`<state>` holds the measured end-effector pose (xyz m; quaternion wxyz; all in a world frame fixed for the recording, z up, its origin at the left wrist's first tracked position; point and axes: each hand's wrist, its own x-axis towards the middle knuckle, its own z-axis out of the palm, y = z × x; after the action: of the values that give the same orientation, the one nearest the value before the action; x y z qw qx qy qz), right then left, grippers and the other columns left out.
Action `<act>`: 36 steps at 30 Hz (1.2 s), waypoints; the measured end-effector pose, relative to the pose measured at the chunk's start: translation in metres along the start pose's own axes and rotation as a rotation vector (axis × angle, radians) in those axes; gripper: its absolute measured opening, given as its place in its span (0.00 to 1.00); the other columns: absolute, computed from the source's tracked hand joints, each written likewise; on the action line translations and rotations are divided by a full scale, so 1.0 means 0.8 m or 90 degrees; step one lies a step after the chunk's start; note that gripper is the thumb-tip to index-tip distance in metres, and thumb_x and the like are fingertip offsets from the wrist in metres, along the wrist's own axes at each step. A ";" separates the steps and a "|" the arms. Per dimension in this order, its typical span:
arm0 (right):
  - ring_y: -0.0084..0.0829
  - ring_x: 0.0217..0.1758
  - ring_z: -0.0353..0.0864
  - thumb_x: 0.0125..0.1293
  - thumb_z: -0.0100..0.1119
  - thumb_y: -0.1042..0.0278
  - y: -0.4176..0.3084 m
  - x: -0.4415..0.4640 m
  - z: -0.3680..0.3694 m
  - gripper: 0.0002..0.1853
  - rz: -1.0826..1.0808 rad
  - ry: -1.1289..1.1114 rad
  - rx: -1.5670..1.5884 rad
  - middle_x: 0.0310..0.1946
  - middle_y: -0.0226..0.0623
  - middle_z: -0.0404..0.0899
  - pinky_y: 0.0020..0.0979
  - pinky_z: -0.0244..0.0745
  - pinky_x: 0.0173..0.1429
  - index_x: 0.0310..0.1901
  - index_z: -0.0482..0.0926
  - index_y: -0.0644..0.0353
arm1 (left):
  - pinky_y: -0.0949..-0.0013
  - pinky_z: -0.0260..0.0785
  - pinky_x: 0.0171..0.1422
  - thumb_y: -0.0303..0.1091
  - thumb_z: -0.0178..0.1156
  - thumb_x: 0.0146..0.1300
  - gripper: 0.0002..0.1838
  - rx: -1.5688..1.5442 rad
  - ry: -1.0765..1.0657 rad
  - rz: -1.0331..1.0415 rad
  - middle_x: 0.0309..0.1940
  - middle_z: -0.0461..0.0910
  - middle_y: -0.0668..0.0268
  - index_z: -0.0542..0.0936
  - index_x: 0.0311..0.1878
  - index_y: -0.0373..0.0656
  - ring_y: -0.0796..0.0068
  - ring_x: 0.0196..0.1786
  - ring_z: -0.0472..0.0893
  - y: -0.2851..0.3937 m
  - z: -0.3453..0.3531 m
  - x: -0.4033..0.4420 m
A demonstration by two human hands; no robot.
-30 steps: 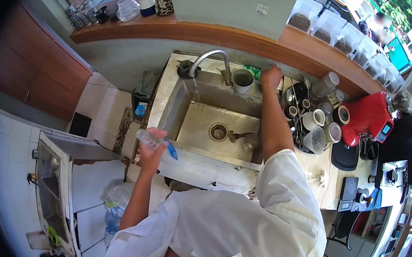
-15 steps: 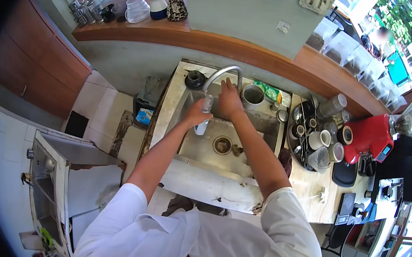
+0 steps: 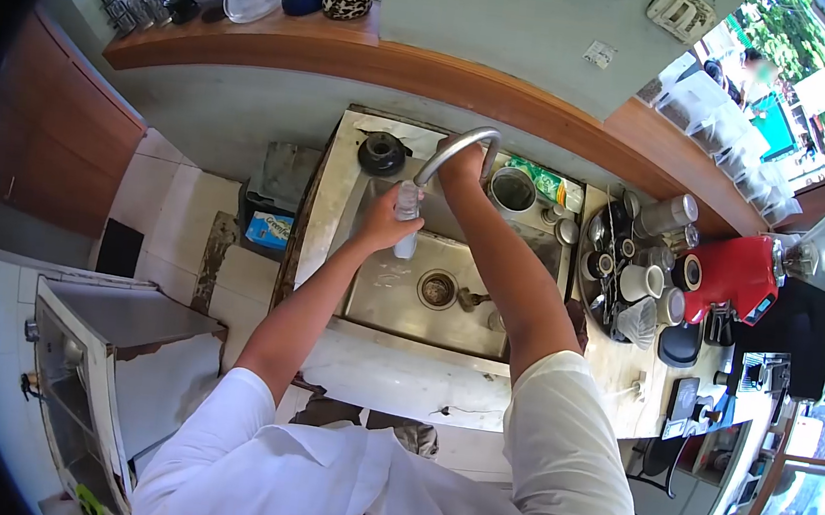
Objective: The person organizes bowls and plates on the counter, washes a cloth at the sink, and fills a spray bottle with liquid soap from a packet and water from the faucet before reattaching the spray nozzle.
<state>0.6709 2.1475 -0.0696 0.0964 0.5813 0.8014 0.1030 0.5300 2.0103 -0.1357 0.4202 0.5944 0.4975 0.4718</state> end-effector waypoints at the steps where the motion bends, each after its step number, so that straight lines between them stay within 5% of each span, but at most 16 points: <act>1: 0.42 0.46 0.91 0.68 0.59 0.64 0.000 0.006 -0.002 0.11 0.029 -0.021 0.005 0.43 0.47 0.89 0.44 0.85 0.47 0.40 0.90 0.56 | 0.58 0.76 0.55 0.33 0.73 0.48 0.30 0.018 -0.001 0.020 0.48 0.84 0.53 0.75 0.56 0.40 0.55 0.51 0.85 0.004 -0.002 0.002; 5: 0.47 0.63 0.82 0.67 0.61 0.62 0.009 0.019 -0.012 0.17 0.067 -0.157 0.000 0.57 0.46 0.84 0.56 0.74 0.62 0.54 0.86 0.59 | 0.57 0.76 0.55 0.34 0.73 0.48 0.30 0.047 -0.021 0.052 0.46 0.84 0.52 0.76 0.56 0.41 0.52 0.51 0.85 0.018 -0.009 0.008; 9: 0.47 0.61 0.83 0.67 0.61 0.62 0.005 0.007 -0.007 0.17 0.081 -0.131 -0.060 0.54 0.44 0.85 0.55 0.76 0.58 0.53 0.86 0.59 | 0.58 0.76 0.55 0.33 0.73 0.48 0.31 0.043 -0.042 0.039 0.46 0.85 0.53 0.75 0.57 0.40 0.58 0.49 0.85 0.022 -0.013 0.014; 11: 0.44 0.51 0.87 0.65 0.60 0.64 0.000 -0.001 0.011 0.12 0.031 -0.024 -0.100 0.45 0.44 0.87 0.45 0.82 0.49 0.46 0.85 0.59 | 0.61 0.76 0.56 0.32 0.74 0.49 0.33 0.068 -0.057 0.035 0.47 0.85 0.55 0.74 0.60 0.39 0.64 0.49 0.85 0.025 -0.011 0.011; 12: 0.40 0.46 0.89 0.65 0.59 0.66 -0.002 -0.008 0.019 0.09 0.003 0.059 -0.120 0.40 0.42 0.87 0.40 0.83 0.45 0.42 0.84 0.59 | 0.59 0.76 0.55 0.33 0.74 0.47 0.31 0.056 -0.041 0.051 0.45 0.85 0.53 0.75 0.57 0.40 0.58 0.49 0.85 0.029 -0.010 0.009; 14: 0.50 0.47 0.86 0.66 0.55 0.68 -0.015 -0.051 0.004 0.10 0.083 0.170 0.137 0.42 0.51 0.83 0.45 0.83 0.49 0.44 0.79 0.64 | 0.56 0.77 0.54 0.34 0.74 0.46 0.29 0.037 -0.029 0.064 0.43 0.85 0.52 0.77 0.54 0.40 0.52 0.49 0.86 0.029 -0.009 0.009; 20: 0.56 0.49 0.83 0.66 0.59 0.67 -0.012 -0.215 -0.037 0.17 0.182 0.186 0.459 0.48 0.53 0.82 0.49 0.80 0.54 0.56 0.77 0.57 | 0.59 0.77 0.55 0.35 0.75 0.46 0.33 -0.004 -0.078 0.054 0.45 0.85 0.52 0.77 0.57 0.39 0.54 0.49 0.86 0.036 -0.012 -0.007; 24: 0.58 0.50 0.82 0.66 0.67 0.59 -0.011 -0.355 0.032 0.22 0.263 0.114 0.482 0.48 0.54 0.83 0.52 0.78 0.54 0.59 0.76 0.54 | 0.60 0.78 0.54 0.35 0.73 0.47 0.31 -0.002 -0.061 0.052 0.44 0.86 0.54 0.77 0.56 0.38 0.59 0.47 0.86 0.036 -0.014 -0.007; 29: 0.51 0.49 0.84 0.67 0.67 0.58 -0.016 -0.475 0.066 0.15 0.255 0.141 0.428 0.43 0.48 0.87 0.47 0.78 0.55 0.49 0.85 0.57 | 0.60 0.78 0.54 0.35 0.72 0.47 0.31 0.000 -0.057 0.080 0.44 0.86 0.56 0.77 0.57 0.38 0.60 0.46 0.86 0.029 -0.017 0.004; 36: 0.48 0.48 0.85 0.69 0.61 0.47 -0.029 -0.471 0.050 0.20 0.289 0.098 0.370 0.42 0.45 0.87 0.45 0.76 0.55 0.45 0.87 0.56 | 0.59 0.78 0.54 0.39 0.73 0.47 0.32 0.005 -0.030 0.065 0.45 0.86 0.54 0.77 0.57 0.40 0.56 0.48 0.87 -0.021 0.002 0.028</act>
<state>0.7757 1.7836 -0.1014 -0.1585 0.7376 0.6530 -0.0668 0.5297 2.0352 -0.1492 0.4051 0.6315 0.4585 0.4764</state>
